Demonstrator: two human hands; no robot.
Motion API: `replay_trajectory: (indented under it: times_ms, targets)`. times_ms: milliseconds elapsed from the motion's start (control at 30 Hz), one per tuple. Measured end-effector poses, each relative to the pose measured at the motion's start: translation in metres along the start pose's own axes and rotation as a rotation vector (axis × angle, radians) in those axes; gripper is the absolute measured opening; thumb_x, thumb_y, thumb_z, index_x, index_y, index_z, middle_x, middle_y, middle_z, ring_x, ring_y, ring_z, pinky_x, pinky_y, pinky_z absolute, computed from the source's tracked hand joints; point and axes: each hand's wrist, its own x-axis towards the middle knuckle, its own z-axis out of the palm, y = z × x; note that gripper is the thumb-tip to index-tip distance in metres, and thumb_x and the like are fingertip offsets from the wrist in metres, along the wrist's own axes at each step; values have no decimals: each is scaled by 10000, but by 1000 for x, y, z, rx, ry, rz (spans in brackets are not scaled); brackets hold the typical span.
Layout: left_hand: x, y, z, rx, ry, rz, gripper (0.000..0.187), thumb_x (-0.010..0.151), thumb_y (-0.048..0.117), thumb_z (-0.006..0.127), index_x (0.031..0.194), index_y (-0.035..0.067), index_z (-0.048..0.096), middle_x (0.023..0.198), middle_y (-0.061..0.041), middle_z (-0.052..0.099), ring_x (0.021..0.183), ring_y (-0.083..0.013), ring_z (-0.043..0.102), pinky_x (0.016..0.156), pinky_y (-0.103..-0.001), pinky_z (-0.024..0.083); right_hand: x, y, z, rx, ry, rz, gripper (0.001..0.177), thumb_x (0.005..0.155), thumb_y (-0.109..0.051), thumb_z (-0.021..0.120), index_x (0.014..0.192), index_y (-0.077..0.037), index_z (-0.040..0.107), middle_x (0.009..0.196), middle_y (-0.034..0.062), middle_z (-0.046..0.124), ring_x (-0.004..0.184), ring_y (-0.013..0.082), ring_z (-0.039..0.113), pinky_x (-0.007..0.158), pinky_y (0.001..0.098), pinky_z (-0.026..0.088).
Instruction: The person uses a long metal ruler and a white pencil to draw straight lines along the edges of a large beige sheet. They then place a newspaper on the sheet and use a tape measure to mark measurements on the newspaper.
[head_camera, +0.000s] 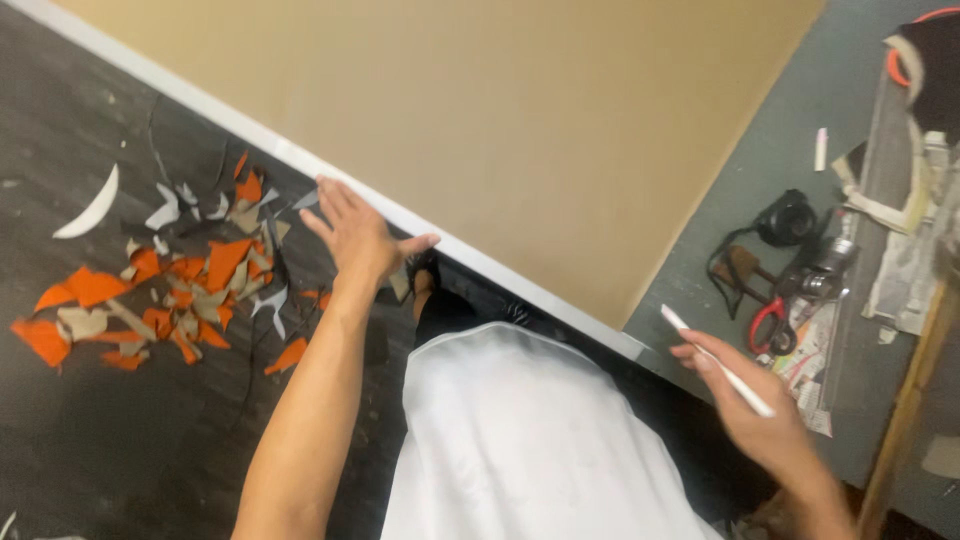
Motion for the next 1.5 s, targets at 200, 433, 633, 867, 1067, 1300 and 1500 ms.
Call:
replay_trajectory:
  times_ms: [200,433,633,867,1067,1300,1500]
  targets:
    - [-32,17,2,-26,269,110,1136,710,484,904,1472,-143,340,1508,-415,295,1461,-516,204,1131,-720,86,16,4,52,95,55,-211,389,1003,-159,546,1362,-14,587,1147,96,770,1062,152,730,890,290,584]
    - [-130,70,62,-332,50,956,474,803,62,733,1260,25,616,1367,-165,603,1348,-348,520,1165,-457,413,36,43,33,311,21,-140,301,1101,-165,491,1246,39,659,1024,122,770,964,161,707,883,281,564]
    - [-135,82,80,-183,30,1202,588,901,153,695,1457,43,541,1494,-99,554,1412,-277,483,1219,-455,358,38,53,23,227,-50,-156,296,1073,-158,537,1208,39,712,1000,106,765,929,156,704,864,283,570]
    - [-145,91,98,-32,116,1106,667,921,219,701,1538,89,486,1481,-103,525,1415,-279,468,1224,-466,343,36,49,29,189,-109,-61,276,1010,-116,599,1221,24,710,1032,106,790,983,146,734,904,264,562]
    - [-148,90,106,-44,120,1094,742,842,234,738,1528,90,494,1474,-108,536,1414,-279,463,1222,-483,345,45,42,34,138,-144,-131,265,993,-114,625,1201,17,726,1051,99,800,985,145,739,896,255,560]
    - [-147,88,117,-82,162,1106,703,842,250,751,1500,101,556,1422,-85,561,1388,-267,476,1242,-489,345,130,-45,113,192,-281,-170,258,975,-189,656,1170,-62,768,1075,61,799,932,138,726,779,270,568]
    - [-147,84,131,-124,142,1134,507,881,255,744,1336,106,576,1464,-42,569,1446,-268,475,1284,-498,331,201,-139,208,156,-300,-423,263,973,-255,683,1167,-98,769,1028,72,808,875,142,720,783,278,564]
